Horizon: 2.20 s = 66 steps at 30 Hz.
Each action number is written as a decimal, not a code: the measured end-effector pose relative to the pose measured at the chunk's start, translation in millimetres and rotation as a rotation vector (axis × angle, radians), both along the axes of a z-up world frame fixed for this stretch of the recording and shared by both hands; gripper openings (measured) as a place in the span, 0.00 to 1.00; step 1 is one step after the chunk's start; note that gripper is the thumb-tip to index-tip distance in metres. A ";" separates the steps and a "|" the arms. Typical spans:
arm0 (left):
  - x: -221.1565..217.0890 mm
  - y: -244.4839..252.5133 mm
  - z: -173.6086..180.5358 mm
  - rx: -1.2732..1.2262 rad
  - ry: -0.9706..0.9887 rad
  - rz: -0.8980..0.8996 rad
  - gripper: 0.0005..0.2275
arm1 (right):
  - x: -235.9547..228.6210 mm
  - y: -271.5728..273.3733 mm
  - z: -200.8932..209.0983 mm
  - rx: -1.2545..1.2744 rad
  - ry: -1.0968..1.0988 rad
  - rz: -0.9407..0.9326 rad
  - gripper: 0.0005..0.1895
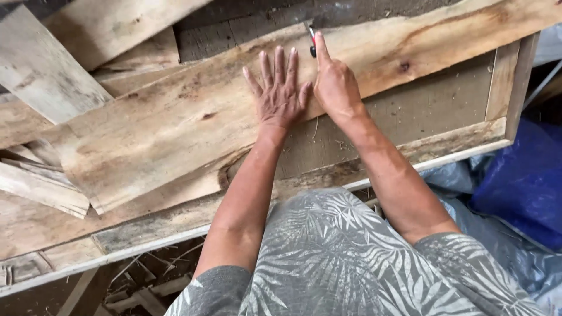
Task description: Sorting through various wood scraps, measuring them against a frame, and trimming them to size using a utility knife.
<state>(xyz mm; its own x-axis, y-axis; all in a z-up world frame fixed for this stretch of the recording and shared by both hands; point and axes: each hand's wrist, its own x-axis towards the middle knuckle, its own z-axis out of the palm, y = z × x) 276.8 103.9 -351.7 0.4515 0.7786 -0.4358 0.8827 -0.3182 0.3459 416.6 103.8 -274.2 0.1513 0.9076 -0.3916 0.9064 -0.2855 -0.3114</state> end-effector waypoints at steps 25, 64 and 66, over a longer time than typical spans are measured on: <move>14.2 6.9 -8.5 0.190 -0.064 0.121 0.35 | -5.2 -18.0 -11.1 0.128 0.032 0.020 0.33; 3.7 18.3 43.8 -0.006 -0.034 0.083 0.33 | 0.1 -164.1 60.1 -0.265 0.014 -0.072 0.34; 5.3 15.8 37.7 0.059 -0.061 0.108 0.34 | 6.7 -165.7 68.8 -0.285 0.010 -0.079 0.33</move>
<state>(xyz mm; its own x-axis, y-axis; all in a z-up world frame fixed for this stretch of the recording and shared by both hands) 282.1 119.7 -314.0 0.3884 0.8473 -0.3623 0.8905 -0.2441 0.3839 423.3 -61.9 -205.4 0.2119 0.7467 -0.6305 0.8752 -0.4321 -0.2175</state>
